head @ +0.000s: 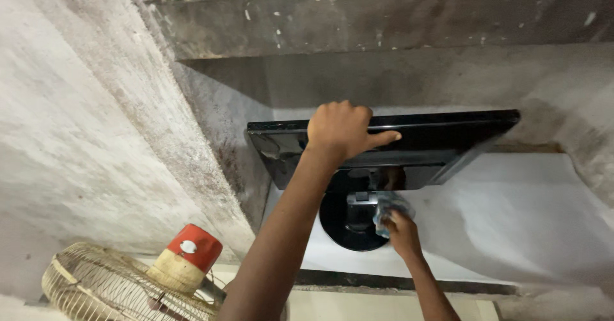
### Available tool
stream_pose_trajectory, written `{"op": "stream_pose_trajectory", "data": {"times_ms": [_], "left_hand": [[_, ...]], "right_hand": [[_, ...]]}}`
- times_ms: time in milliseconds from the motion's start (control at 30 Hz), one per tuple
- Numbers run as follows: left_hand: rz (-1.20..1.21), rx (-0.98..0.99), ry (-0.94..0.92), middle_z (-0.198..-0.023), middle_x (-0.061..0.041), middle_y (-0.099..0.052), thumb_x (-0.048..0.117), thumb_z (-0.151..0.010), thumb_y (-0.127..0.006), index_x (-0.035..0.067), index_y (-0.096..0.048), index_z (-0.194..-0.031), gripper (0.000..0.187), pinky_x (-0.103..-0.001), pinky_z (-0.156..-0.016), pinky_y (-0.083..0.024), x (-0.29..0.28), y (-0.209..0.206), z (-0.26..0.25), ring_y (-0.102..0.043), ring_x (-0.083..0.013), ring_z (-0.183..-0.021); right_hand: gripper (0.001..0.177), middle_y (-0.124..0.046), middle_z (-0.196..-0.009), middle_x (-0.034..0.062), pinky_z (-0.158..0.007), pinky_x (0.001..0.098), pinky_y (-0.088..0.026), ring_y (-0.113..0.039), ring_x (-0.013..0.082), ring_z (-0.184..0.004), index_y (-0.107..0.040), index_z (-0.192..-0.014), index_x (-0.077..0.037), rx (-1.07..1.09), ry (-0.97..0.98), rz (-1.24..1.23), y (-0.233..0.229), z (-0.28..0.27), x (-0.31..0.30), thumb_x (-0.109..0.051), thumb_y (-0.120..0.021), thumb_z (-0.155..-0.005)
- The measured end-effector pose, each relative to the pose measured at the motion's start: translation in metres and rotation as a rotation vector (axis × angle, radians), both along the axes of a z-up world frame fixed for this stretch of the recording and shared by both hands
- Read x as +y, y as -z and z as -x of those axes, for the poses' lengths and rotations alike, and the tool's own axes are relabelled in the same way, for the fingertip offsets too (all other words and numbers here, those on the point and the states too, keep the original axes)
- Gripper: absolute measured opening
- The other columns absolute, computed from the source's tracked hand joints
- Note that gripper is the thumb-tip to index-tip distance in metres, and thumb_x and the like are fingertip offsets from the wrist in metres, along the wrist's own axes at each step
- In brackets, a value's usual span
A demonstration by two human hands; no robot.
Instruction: The person wipes the back and base of a black computer monitor with a blue and white striped cloth. They then move to a standing fan and wipe the metal cage and red top with the same cloth.
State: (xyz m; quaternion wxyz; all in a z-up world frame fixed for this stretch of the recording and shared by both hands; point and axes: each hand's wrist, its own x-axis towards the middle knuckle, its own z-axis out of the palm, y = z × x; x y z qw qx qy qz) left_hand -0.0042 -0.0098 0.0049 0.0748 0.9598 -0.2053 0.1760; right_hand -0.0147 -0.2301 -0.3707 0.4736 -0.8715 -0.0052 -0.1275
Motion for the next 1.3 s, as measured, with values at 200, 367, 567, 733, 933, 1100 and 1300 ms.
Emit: {"op": "stream_pose_trajectory", "data": {"times_ms": [200,367,567,733,933,1100,1300], "left_hand": [[-0.026,0.017,-0.009,-0.065,-0.01,-0.071,0.088,-0.078,-0.053,0.008,-0.076,-0.075,0.083,-0.039,-0.058,-0.057,0.0,-0.001,0.004,-0.072,-0.0245,-0.063],[0.01,-0.047,0.02,-0.061,-0.009,-0.069,0.087,-0.077,-0.055,0.009,-0.076,-0.075,0.081,-0.039,-0.054,-0.056,0.002,0.001,0.003,-0.071,-0.024,-0.059],[0.019,-0.053,0.023,-0.06,-0.01,-0.069,0.087,-0.076,-0.056,0.009,-0.076,-0.073,0.081,-0.038,-0.053,-0.055,0.001,0.006,0.003,-0.071,-0.0239,-0.058],[0.017,-0.093,0.035,-0.059,-0.011,-0.068,0.086,-0.077,-0.058,0.008,-0.076,-0.07,0.08,-0.039,-0.052,-0.056,0.003,0.009,-0.001,-0.071,-0.0258,-0.057],[0.068,-0.171,0.081,-0.058,-0.012,-0.068,0.084,-0.075,-0.061,0.008,-0.074,-0.067,0.078,-0.041,-0.051,-0.055,0.003,0.011,-0.001,-0.071,-0.0286,-0.056],[0.019,-0.023,0.04,-0.057,-0.009,-0.068,0.085,-0.077,-0.057,0.007,-0.072,-0.068,0.08,-0.038,-0.051,-0.057,0.002,0.007,0.002,-0.073,-0.0227,-0.054],[0.046,-0.146,0.072,-0.068,-0.013,-0.073,0.083,-0.076,-0.06,0.01,-0.078,-0.076,0.075,-0.044,-0.06,-0.058,0.006,0.002,0.005,-0.074,-0.0327,-0.067]], "right_hand": [[0.042,-0.065,-0.127,0.0138,-0.086,0.0467,-0.049,-0.062,0.0354,-0.106,-0.068,-0.129,-0.009,-0.449,0.12,0.027,-0.07,0.039,0.06,0.0,-0.069,-0.088],[0.043,-0.065,-0.125,0.0117,-0.096,0.0434,-0.052,-0.06,0.0335,-0.112,-0.072,-0.12,-0.005,-0.721,0.098,0.415,-0.104,0.045,0.08,0.009,-0.07,-0.079],[0.041,-0.065,-0.12,0.0107,-0.09,0.0431,-0.053,-0.061,0.0304,-0.102,-0.073,-0.116,-0.004,-0.745,-0.057,0.521,-0.098,0.043,0.073,0.007,-0.074,-0.077],[0.05,-0.068,-0.119,0.0084,-0.088,0.0414,-0.055,-0.061,0.0318,-0.1,-0.073,-0.117,-0.003,-0.722,-0.106,0.492,-0.109,0.033,0.102,0.011,-0.073,-0.069],[0.045,-0.07,-0.119,0.0097,-0.083,0.037,-0.056,-0.062,0.03,-0.097,-0.072,-0.12,-0.004,-0.779,-0.125,0.446,-0.102,0.046,0.099,0.009,-0.074,-0.077],[0.04,-0.07,-0.124,0.0141,-0.08,0.0347,-0.057,-0.064,0.0279,-0.098,-0.072,-0.121,-0.002,-0.618,-0.254,0.508,-0.049,0.048,0.121,0.002,-0.072,-0.081],[0.028,-0.075,-0.099,0.0164,-0.084,0.0465,-0.057,-0.071,0.0317,-0.093,-0.074,-0.116,-0.007,-0.043,-0.21,0.769,0.01,0.025,0.169,-0.018,-0.056,-0.098]]}}
